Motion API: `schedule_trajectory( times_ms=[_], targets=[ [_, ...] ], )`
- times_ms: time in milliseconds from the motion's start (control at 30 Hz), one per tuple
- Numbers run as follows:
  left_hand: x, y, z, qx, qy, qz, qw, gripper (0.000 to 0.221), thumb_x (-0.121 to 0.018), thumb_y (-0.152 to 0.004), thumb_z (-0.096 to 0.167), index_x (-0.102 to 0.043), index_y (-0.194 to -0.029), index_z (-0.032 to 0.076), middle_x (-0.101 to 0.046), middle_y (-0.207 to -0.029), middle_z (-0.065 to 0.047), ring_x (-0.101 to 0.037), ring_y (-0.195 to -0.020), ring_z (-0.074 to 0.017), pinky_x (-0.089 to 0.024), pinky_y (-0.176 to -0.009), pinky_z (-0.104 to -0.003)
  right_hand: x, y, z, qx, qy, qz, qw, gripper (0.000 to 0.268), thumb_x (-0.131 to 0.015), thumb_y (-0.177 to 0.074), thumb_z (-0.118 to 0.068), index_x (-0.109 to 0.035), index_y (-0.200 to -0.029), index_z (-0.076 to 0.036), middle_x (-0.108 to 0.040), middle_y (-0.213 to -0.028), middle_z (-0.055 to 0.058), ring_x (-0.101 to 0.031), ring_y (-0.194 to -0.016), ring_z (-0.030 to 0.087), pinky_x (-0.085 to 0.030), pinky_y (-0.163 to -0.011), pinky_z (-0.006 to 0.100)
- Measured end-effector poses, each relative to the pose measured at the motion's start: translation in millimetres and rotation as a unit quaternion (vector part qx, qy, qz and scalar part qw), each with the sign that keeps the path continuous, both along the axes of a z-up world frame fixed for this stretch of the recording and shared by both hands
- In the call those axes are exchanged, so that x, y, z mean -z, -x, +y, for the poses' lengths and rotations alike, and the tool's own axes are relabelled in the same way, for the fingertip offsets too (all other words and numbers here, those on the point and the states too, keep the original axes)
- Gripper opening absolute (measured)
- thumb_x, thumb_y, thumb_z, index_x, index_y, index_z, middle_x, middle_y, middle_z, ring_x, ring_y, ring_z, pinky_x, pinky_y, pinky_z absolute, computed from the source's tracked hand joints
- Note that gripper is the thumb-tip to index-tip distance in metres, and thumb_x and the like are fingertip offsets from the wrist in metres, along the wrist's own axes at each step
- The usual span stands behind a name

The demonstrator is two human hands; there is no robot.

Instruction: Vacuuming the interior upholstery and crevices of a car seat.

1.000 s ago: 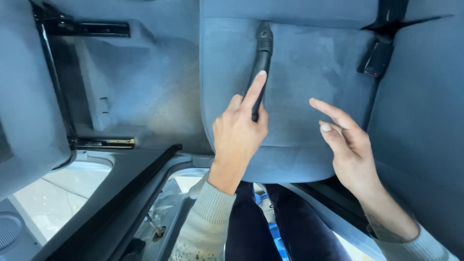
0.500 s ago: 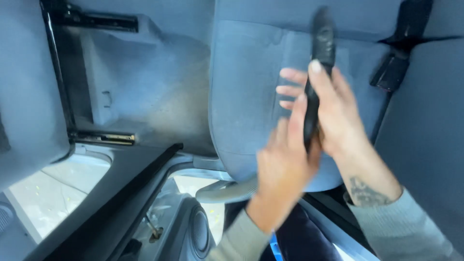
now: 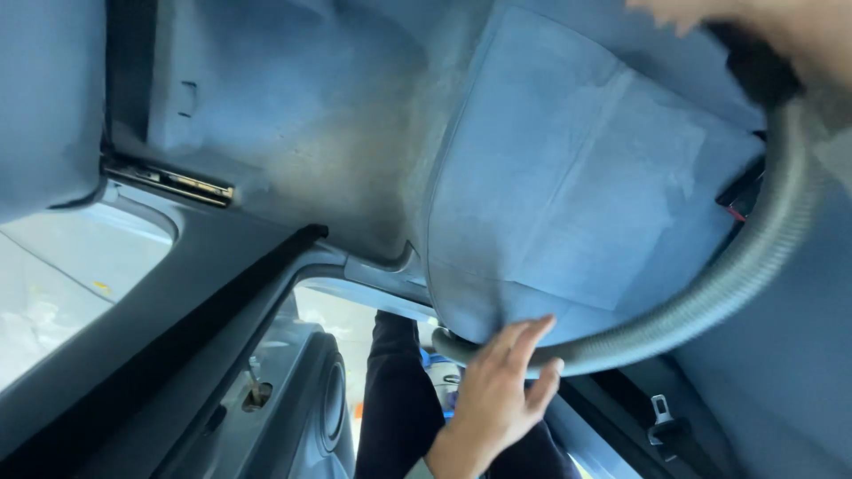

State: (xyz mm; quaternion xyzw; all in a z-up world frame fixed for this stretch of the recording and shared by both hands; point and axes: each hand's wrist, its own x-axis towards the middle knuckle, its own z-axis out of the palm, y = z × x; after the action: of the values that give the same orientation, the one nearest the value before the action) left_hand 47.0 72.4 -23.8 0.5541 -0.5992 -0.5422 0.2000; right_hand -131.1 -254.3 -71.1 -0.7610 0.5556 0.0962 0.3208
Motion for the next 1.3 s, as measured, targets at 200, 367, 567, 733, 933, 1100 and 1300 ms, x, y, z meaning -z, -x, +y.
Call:
schedule_trajectory(
  times_ms=[200,367,567,733,933,1100,1300],
  targets=[
    [-1.4,-8.2,12.2,-0.117,-0.021,0.087,0.989,0.027,-0.066,-0.097,0.01,-0.068,-0.124,0.006,-0.071,-0.122,-0.013,-0.074,-0.107,-0.0299,-0.059,-0.093,-0.036,-76.9,-76.4,28.2,-0.172,-0.104,0.239,0.95,0.058,-0.061,-0.1,-0.047,-0.05,-0.154,-0.029,-0.076,-0.098,0.02,-0.071,-0.094,0.036,-0.058,-0.086,0.045],
    [13.4,-34.8,4.5,-0.169,-0.006,0.06,0.984,0.025,-0.066,-0.096,0.009,-0.069,-0.121,0.005,-0.071,-0.12,-0.014,-0.074,-0.108,-0.0299,-0.059,-0.095,-0.037,29.2,9.0,-24.2,-0.016,-0.048,0.12,0.991,0.044,-0.049,-0.109,-0.045,-0.063,-0.142,-0.019,-0.075,-0.104,0.018,-0.074,-0.084,0.036,-0.063,-0.076,0.049],
    [53.0,-55.3,-33.1,-0.219,0.054,-0.078,0.971,0.034,-0.066,-0.096,0.015,-0.064,-0.128,0.004,-0.063,-0.131,-0.018,-0.062,-0.121,-0.0357,-0.051,-0.103,-0.044,-91.6,-115.4,20.8,-0.146,-0.104,0.361,0.915,0.05,-0.049,-0.106,-0.046,-0.043,-0.156,-0.04,-0.075,-0.093,0.014,-0.074,-0.074,0.028,-0.063,-0.066,0.042],
    [88.5,-44.3,-53.7,-0.209,0.07,-0.145,0.965,0.056,-0.067,-0.095,0.023,-0.049,-0.144,0.002,-0.046,-0.148,-0.027,-0.047,-0.134,-0.0451,-0.042,-0.108,-0.054,-42.9,-57.8,-8.2,-0.064,0.003,0.324,0.944,0.046,-0.049,-0.112,-0.05,-0.063,-0.139,-0.016,-0.074,-0.088,0.019,-0.075,-0.07,0.032,-0.062,-0.062,0.047],
    [115.5,-26.3,-54.5,-0.243,0.126,-0.151,0.95,0.062,-0.071,-0.095,0.027,-0.046,-0.147,0.004,-0.042,-0.151,-0.029,-0.046,-0.137,-0.0463,-0.04,-0.111,-0.057,-77.7,-86.5,34.0,-0.185,-0.065,0.271,0.942,0.052,-0.059,-0.102,-0.045,-0.053,-0.151,-0.032,-0.075,-0.077,0.017,-0.072,-0.073,0.036,-0.059,-0.068,0.047],
    [118.3,-27.4,-57.8,-0.274,0.139,-0.164,0.937,0.061,-0.072,-0.092,0.028,-0.049,-0.144,0.007,-0.045,-0.151,-0.026,-0.048,-0.136,-0.0434,-0.039,-0.112,-0.056,-50.0,-36.9,-3.1,-0.105,0.071,0.291,0.948,0.041,-0.053,-0.112,-0.037,-0.06,-0.131,0.0,-0.069,-0.087,0.026,-0.071,-0.069,0.039,-0.06,-0.063,0.048],
    [114.0,-24.1,-50.7,-0.272,0.148,-0.167,0.936,0.059,-0.073,-0.093,0.028,-0.05,-0.144,0.007,-0.048,-0.15,-0.024,-0.05,-0.135,-0.0423,-0.041,-0.112,-0.055,-105.4,-92.0,32.4,-0.072,-0.114,0.326,0.936,0.039,-0.044,-0.11,-0.033,-0.044,-0.135,-0.003,-0.071,-0.081,0.022,-0.072,-0.064,0.034,-0.061,-0.055,0.044]
  ],
)
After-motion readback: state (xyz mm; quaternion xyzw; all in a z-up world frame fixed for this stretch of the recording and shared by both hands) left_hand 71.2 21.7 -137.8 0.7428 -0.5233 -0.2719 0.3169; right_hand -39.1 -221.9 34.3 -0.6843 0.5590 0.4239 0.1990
